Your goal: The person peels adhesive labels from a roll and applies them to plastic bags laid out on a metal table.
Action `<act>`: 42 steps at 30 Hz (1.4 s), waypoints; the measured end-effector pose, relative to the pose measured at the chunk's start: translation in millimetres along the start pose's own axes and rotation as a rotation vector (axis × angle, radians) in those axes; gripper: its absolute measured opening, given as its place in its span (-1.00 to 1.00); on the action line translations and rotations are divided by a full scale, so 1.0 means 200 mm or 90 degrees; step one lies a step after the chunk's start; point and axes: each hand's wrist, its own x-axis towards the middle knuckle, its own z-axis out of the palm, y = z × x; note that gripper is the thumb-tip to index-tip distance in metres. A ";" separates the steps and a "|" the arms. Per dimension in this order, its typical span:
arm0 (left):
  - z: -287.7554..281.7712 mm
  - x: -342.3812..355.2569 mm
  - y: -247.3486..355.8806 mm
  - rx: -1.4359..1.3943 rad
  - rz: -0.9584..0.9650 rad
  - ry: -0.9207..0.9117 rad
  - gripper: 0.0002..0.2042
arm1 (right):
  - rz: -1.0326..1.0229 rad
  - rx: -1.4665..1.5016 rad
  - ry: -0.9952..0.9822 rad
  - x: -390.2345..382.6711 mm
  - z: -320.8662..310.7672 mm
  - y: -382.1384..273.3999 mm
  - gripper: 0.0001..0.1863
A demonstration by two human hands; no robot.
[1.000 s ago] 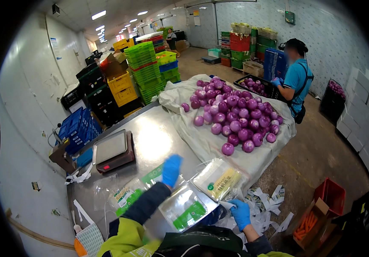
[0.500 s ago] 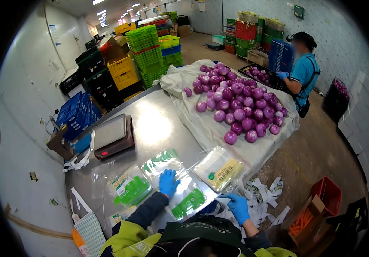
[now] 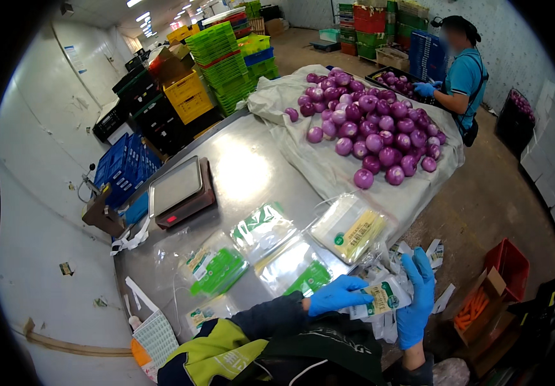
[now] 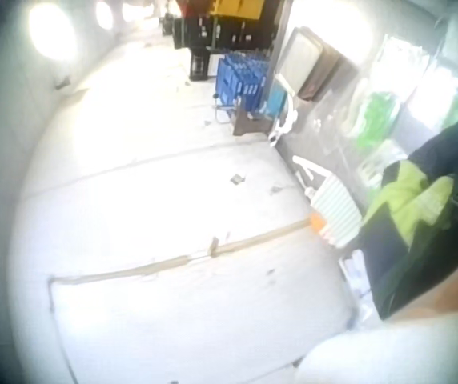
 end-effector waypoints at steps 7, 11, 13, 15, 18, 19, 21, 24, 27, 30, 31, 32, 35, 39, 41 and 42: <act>0.05 -0.06 0.04 0.228 0.105 0.134 -0.69 | 0.145 0.165 -0.134 -0.19 -0.01 0.21 -0.74; -0.02 -0.11 -0.03 0.493 0.350 0.239 -0.76 | 0.085 0.020 -0.257 -0.27 0.11 0.34 -0.86; -0.04 -0.15 -0.04 0.678 0.415 0.245 -0.79 | 0.067 0.008 -0.279 -0.29 0.14 0.34 -0.82; -0.04 -0.23 -0.11 0.583 0.319 0.299 -0.87 | -0.018 -0.043 -0.262 -0.33 0.21 0.42 -0.83; -0.28 -0.36 -0.06 0.191 0.224 0.581 -0.94 | 0.103 -0.080 -0.189 -0.29 0.23 0.75 -0.76; -0.40 -0.41 -0.02 0.167 0.228 0.643 -0.94 | 0.272 -0.039 -0.232 -0.21 0.17 0.69 -0.79; -0.55 -0.44 -0.02 0.148 0.204 0.732 -0.91 | -0.024 0.018 -0.196 -0.14 0.16 0.76 -0.69; -0.74 -0.33 -0.46 0.229 0.025 0.753 -0.71 | -0.013 0.185 -0.286 -0.09 0.30 0.53 -0.54; -0.81 -0.23 -0.89 0.605 -0.207 0.815 -0.47 | 0.108 0.155 -0.476 -0.10 0.29 0.49 -0.44; -0.72 -0.14 -0.78 0.720 -0.170 0.846 -0.26 | 0.120 0.216 -0.442 -0.14 0.20 0.68 -0.47; -0.67 -0.12 -0.69 0.757 -0.182 0.857 -0.23 | 0.082 0.144 -0.431 -0.16 0.18 0.76 -0.50; -0.69 -0.07 -0.75 0.771 -0.093 0.866 -0.18 | 0.044 0.071 -0.419 -0.18 0.16 0.85 -0.52; -0.53 0.10 -0.86 0.791 0.002 0.821 -0.21 | -0.047 0.112 -0.355 -0.15 0.23 0.81 -0.54; -0.53 0.16 -0.93 0.650 -0.092 0.771 -0.58 | 0.088 0.192 -0.412 -0.18 0.25 0.67 -0.51; -0.66 0.12 -0.95 0.556 -0.124 0.701 -0.67 | 0.136 0.222 -0.444 -0.19 0.22 0.65 -0.52; -0.68 0.11 -0.86 0.475 -0.145 0.648 -0.77 | 0.202 0.212 -0.434 -0.18 0.21 0.62 -0.57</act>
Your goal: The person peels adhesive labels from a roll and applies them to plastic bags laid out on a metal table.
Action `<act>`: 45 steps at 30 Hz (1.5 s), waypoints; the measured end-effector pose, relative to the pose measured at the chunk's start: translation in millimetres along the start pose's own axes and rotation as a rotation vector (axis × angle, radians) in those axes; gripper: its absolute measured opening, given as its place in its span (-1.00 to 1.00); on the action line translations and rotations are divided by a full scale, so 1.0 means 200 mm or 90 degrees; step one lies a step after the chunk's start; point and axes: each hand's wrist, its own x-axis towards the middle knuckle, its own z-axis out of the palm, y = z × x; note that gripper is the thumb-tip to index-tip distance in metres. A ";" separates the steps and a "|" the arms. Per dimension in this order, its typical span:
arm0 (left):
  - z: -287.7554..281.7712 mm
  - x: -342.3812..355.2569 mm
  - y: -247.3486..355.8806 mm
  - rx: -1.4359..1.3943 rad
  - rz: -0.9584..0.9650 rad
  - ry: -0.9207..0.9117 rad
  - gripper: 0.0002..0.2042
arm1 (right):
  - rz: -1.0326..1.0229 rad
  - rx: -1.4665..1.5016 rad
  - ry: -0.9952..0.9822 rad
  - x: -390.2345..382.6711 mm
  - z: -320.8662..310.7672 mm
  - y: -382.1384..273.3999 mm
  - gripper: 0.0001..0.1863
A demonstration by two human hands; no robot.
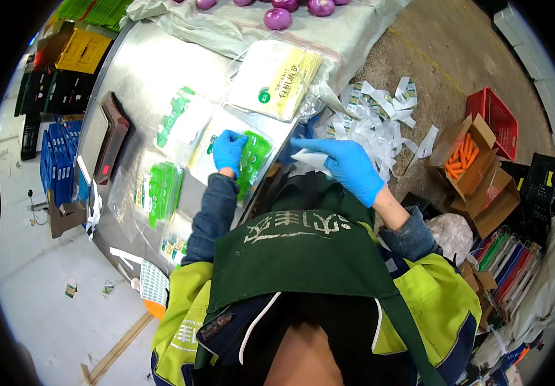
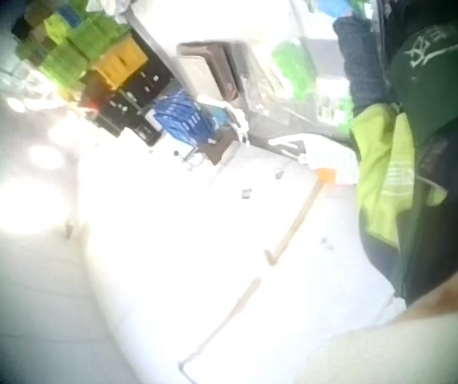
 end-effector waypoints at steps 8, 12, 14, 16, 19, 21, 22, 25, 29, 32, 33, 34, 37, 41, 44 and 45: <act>-0.87 0.68 -0.33 0.364 0.264 0.339 -0.89 | 0.034 -0.082 0.054 -0.01 0.00 0.12 -0.78; -0.81 0.33 0.20 -0.010 0.237 0.156 -0.77 | 0.068 -0.085 0.108 -0.04 0.05 0.17 -0.80; -0.53 0.02 0.37 -0.297 0.231 -0.218 -0.69 | 0.075 -0.073 0.119 -0.02 0.09 0.12 -0.82; -0.33 -0.34 0.56 -0.436 0.120 -0.453 -0.60 | 0.069 -0.073 0.112 0.00 0.09 0.05 -0.84; -0.22 -0.52 0.63 -0.414 0.230 -0.363 -0.66 | 0.021 -0.127 0.129 0.01 0.07 0.08 -0.84; -0.30 -0.53 0.63 -0.047 0.545 -0.104 -0.73 | 0.028 -0.068 0.146 -0.01 0.09 0.14 -0.81; -0.35 -0.55 0.68 0.013 0.584 0.011 -0.79 | 0.028 -0.033 0.150 -0.01 0.11 0.17 -0.79; -0.49 -0.48 0.62 -0.345 0.366 0.101 -0.83 | 0.098 -0.018 0.179 0.01 0.10 0.29 -0.70; -0.68 -0.22 0.43 -0.418 0.048 0.229 -0.88 | 0.094 -0.104 0.214 -0.02 0.00 0.32 -0.78; -0.41 -0.11 -0.06 -0.121 -0.062 0.172 -0.67 | -0.297 -0.089 0.161 0.08 0.10 0.11 -0.81; -0.31 -0.12 -0.16 0.071 -0.100 0.142 -0.57 | -0.263 -0.082 0.127 0.07 0.14 0.07 -0.79; -0.19 -0.12 -0.40 0.171 0.038 0.253 -0.38 | -0.232 -0.075 0.086 0.05 0.17 0.02 -0.77; -0.20 -0.17 -0.14 0.190 0.016 0.312 -0.32 | -0.091 -0.111 -0.051 -0.04 0.14 0.00 -0.70; -0.01 -0.23 0.12 0.094 0.178 0.261 -0.39 | -0.053 -0.154 -0.094 -0.06 0.14 0.09 -0.69; 0.13 -0.21 0.07 0.176 0.058 0.185 -0.59 | -0.235 -0.192 0.014 0.00 0.16 0.10 -0.71; 0.14 -0.17 0.03 0.120 0.031 0.166 -0.64 | -0.240 -0.173 0.036 0.01 0.17 0.09 -0.71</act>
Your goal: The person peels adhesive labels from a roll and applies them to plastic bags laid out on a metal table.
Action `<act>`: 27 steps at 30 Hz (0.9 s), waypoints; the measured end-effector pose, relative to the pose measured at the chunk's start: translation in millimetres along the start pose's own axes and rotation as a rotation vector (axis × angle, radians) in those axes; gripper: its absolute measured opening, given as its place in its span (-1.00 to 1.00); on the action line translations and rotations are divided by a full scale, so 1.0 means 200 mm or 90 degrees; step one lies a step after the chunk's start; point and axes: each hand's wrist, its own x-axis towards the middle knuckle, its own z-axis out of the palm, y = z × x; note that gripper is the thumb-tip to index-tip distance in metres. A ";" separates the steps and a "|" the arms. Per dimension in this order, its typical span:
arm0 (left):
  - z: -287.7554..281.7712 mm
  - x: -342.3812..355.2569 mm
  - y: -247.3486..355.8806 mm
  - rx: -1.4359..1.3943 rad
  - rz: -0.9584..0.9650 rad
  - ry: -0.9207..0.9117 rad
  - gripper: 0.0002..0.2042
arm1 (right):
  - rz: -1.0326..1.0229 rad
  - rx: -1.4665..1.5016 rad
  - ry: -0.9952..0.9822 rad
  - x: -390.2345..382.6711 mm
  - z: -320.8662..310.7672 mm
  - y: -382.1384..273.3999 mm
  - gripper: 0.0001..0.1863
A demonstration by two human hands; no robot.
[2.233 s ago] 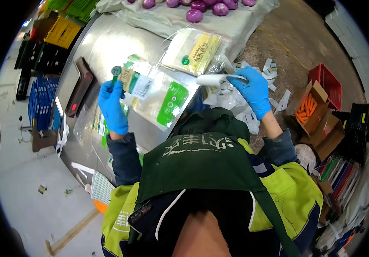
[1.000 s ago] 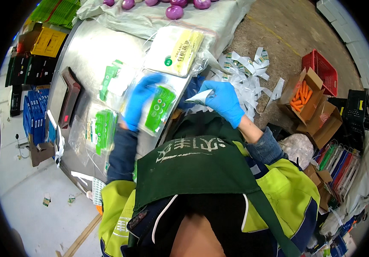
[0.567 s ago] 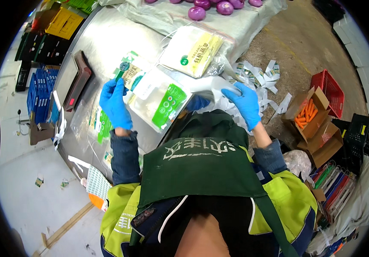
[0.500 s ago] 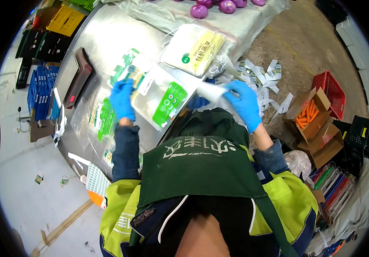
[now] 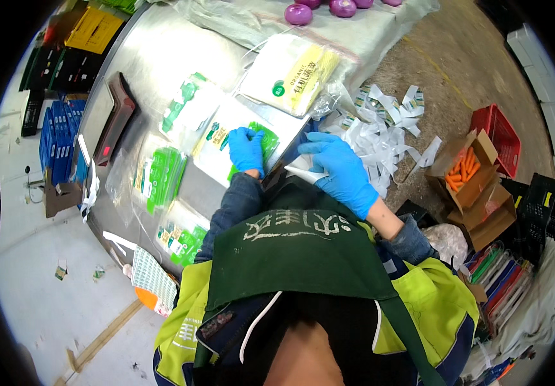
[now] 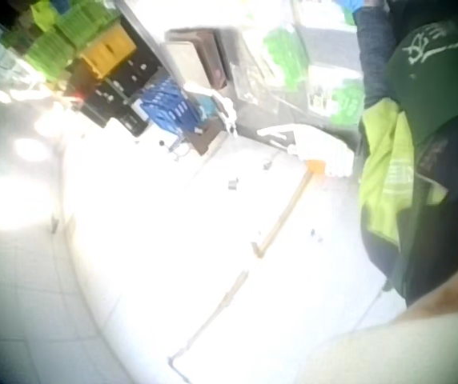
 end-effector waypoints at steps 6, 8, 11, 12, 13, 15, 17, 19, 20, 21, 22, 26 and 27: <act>-0.21 0.34 -0.21 -0.244 -0.098 -0.481 -0.82 | 0.127 -0.001 -0.037 -0.10 0.03 -0.02 -0.74; -0.40 0.53 -0.19 -0.249 -0.132 -0.562 -0.86 | 0.173 0.040 -0.039 -0.10 -0.03 -0.05 -0.79; -0.55 0.70 -0.29 0.123 0.152 0.200 -0.79 | 0.285 0.123 0.008 -0.11 -0.06 -0.02 -0.82; -0.59 0.72 -0.25 0.230 0.252 0.349 -0.76 | 0.336 0.151 0.037 -0.12 -0.06 0.02 -0.82; -0.59 0.67 -0.17 0.185 0.324 0.287 -0.71 | 0.349 0.150 0.074 -0.13 -0.04 0.08 -0.78; -0.63 0.36 0.20 -0.221 0.144 -0.146 -0.57 | 0.404 0.220 0.163 -0.15 0.02 0.19 -0.77; -0.61 0.05 0.40 -0.396 0.109 -0.419 -0.51 | 0.418 0.233 0.203 -0.14 0.07 0.24 -0.72; -0.59 -0.18 0.55 -0.400 0.211 -0.440 -0.53 | 0.407 0.186 0.204 -0.12 0.11 0.26 -0.66; -0.57 -0.22 0.56 -0.321 0.274 -0.370 -0.63 | 0.407 0.164 0.173 -0.11 0.10 0.24 -0.63; -0.57 -0.21 0.55 -0.298 0.294 -0.326 -0.68 | 0.404 0.145 0.142 -0.08 0.08 0.21 -0.60; -0.57 -0.21 0.54 -0.275 0.312 -0.282 -0.73 | 0.400 0.125 0.109 -0.06 0.06 0.19 -0.57; -0.71 -0.08 0.45 -0.454 0.213 -0.123 -0.87 | 0.411 0.005 0.105 -0.02 -0.03 0.19 -0.56; -0.74 0.02 0.34 -0.732 -0.011 -0.088 -0.90 | 0.420 0.008 0.132 -0.06 -0.08 0.25 -0.58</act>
